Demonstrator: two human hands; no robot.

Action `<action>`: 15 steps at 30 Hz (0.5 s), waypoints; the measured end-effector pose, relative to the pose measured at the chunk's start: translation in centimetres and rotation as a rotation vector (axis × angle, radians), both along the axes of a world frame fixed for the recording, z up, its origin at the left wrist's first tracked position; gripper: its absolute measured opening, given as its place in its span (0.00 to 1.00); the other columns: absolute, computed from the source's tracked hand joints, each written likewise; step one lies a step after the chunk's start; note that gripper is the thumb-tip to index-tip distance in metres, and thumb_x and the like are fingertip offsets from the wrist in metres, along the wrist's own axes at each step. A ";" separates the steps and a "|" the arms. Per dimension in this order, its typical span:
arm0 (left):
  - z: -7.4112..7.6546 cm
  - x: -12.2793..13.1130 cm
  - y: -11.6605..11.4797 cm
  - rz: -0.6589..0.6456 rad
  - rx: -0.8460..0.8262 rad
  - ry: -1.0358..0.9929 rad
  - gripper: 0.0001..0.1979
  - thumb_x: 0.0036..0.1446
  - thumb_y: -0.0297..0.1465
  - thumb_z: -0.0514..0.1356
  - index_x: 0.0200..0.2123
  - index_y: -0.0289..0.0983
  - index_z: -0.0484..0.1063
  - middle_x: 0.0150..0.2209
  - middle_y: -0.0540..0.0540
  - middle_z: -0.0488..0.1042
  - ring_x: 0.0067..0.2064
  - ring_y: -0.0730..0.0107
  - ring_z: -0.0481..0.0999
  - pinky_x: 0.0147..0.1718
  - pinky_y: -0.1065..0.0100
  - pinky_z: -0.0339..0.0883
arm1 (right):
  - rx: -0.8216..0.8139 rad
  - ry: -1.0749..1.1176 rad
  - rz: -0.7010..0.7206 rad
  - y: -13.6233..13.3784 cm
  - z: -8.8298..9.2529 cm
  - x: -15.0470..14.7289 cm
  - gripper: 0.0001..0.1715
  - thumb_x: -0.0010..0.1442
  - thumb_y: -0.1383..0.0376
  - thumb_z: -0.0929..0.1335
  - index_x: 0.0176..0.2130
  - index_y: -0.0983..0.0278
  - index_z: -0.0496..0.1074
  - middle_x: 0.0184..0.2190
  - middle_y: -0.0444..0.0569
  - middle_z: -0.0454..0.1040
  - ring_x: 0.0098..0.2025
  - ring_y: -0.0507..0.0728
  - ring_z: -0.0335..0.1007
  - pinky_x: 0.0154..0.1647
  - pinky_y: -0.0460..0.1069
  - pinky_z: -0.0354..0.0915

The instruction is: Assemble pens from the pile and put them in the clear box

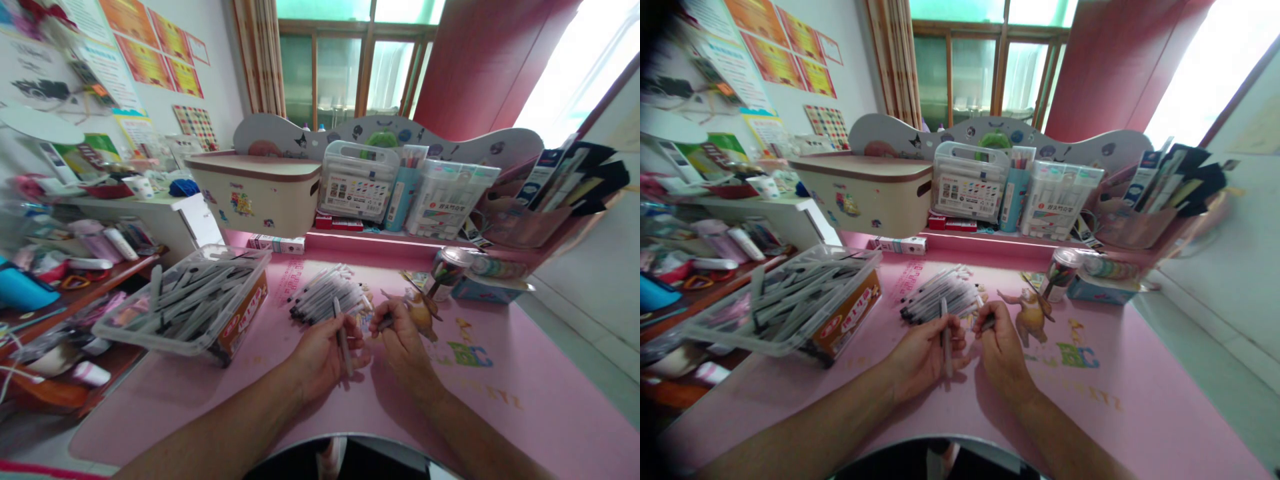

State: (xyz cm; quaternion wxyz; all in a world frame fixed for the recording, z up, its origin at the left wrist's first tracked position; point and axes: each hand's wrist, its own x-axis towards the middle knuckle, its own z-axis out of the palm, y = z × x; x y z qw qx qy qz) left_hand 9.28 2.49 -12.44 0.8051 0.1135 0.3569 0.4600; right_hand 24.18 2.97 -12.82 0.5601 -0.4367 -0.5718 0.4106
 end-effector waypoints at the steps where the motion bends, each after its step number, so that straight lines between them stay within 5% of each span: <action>1: 0.0 0.2 -0.1 -0.021 -0.048 -0.020 0.11 0.65 0.31 0.52 0.33 0.33 0.71 0.29 0.44 0.74 0.29 0.67 0.76 0.34 0.60 0.75 | 0.095 -0.090 -0.032 -0.2 0.2 0.0 0.12 0.50 0.74 0.60 0.34 0.60 0.65 0.29 0.43 0.68 0.33 0.54 0.65 0.35 0.48 0.63; 5: 0.1 1.1 -0.5 -0.028 -0.099 -0.084 0.10 0.63 0.26 0.53 0.34 0.29 0.73 0.29 0.41 0.76 0.30 0.67 0.78 0.34 0.66 0.74 | 0.292 -0.308 -0.014 -1.1 0.3 -0.8 0.13 0.57 0.75 0.59 0.35 0.60 0.66 0.31 0.45 0.68 0.35 0.55 0.65 0.37 0.49 0.62; 11: 0.3 1.8 -0.9 0.055 -0.165 -0.062 0.12 0.62 0.22 0.52 0.29 0.31 0.72 0.24 0.43 0.76 0.26 0.68 0.78 0.32 0.68 0.74 | 0.384 -0.470 0.135 -1.3 -1.0 -1.5 0.11 0.61 0.74 0.59 0.32 0.61 0.65 0.31 0.46 0.66 0.34 0.55 0.63 0.36 0.49 0.61; 15: 0.5 1.7 -0.9 0.110 -0.215 -0.083 0.13 0.63 0.23 0.51 0.30 0.31 0.72 0.24 0.43 0.77 0.26 0.69 0.78 0.32 0.69 0.74 | 0.366 -0.491 0.190 -1.4 -1.2 -1.3 0.14 0.64 0.71 0.58 0.41 0.62 0.70 0.36 0.50 0.72 0.39 0.57 0.67 0.41 0.52 0.64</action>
